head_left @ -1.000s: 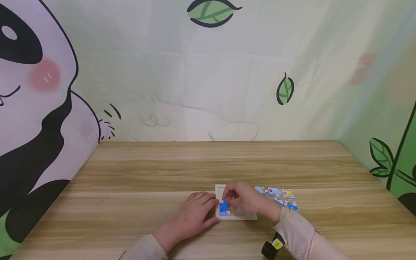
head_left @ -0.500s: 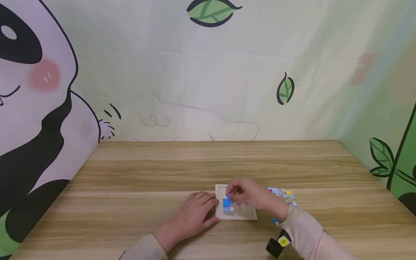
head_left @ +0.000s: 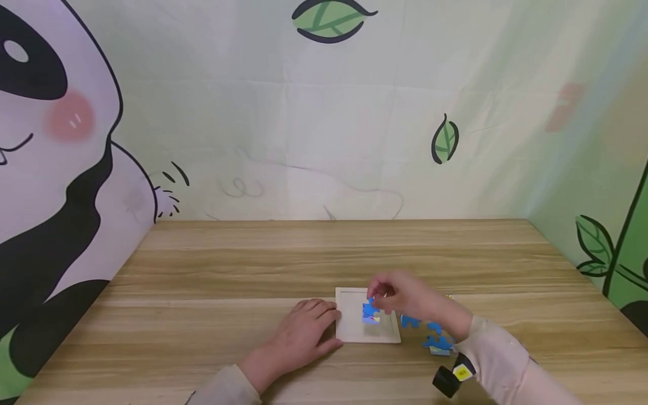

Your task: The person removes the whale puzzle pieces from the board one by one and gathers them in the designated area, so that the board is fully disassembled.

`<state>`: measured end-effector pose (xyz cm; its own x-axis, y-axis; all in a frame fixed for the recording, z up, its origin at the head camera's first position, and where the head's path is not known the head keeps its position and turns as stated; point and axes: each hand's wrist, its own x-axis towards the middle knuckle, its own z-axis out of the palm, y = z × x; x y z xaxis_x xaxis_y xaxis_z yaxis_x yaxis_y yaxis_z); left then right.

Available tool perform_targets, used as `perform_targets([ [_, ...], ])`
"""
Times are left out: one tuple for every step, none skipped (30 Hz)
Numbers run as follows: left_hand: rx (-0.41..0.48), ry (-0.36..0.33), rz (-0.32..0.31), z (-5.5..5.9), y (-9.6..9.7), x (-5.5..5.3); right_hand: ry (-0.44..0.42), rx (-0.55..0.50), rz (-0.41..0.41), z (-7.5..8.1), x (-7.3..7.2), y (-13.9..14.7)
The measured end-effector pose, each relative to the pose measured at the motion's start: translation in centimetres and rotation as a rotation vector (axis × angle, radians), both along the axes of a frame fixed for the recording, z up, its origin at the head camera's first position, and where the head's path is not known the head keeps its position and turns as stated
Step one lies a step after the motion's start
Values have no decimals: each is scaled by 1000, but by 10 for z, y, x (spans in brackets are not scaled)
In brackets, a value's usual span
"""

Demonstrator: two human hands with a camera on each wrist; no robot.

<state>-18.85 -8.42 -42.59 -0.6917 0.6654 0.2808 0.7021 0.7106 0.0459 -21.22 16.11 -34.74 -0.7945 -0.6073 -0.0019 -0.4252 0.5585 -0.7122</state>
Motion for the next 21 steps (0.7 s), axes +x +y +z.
perform_targets([
  [1,1,0,0,0,0,3,1,0,1,0,1],
  [3,2,-1,0,0,0,3,2,-1,1,0,3],
  [2,1,-1,0,0,0,2,4,-2,1,1,4],
  [0,1,0,0,0,0,3,3,0,2,1,6],
  [1,2,0,0,0,0,5,3,4,2,1,7],
  [1,0,1,0,0,0,6,2,7,2,1,9],
  [1,0,1,-1,0,0,6,0,12,3,2,10],
  [1,0,1,-1,0,1,7,-2,16,3,2,11],
  [1,1,2,-1,0,1,9,-4,21,3,2,13],
  [2,1,2,-1,0,1,11,-7,26,3,2,14],
  [2,1,3,-1,0,1,12,-10,30,3,2,16],
  [2,2,3,-1,0,1,9,-10,29,3,2,17],
  [2,2,3,0,0,1,6,-13,31,3,2,18],
  [1,4,3,0,0,1,5,-14,35,4,2,20],
  [1,4,3,0,0,1,4,-15,36,4,3,21],
  [0,3,3,0,0,1,2,-14,37,4,3,22],
  [0,1,3,0,0,1,3,-11,37,4,3,23],
  [0,0,3,0,0,1,0,-8,37,5,4,24],
  [-1,-2,3,0,0,1,0,-4,38,5,4,25],
  [-1,-5,3,0,0,1,2,2,39,6,4,26],
  [-2,-8,3,1,0,1,0,4,39,6,5,27],
])
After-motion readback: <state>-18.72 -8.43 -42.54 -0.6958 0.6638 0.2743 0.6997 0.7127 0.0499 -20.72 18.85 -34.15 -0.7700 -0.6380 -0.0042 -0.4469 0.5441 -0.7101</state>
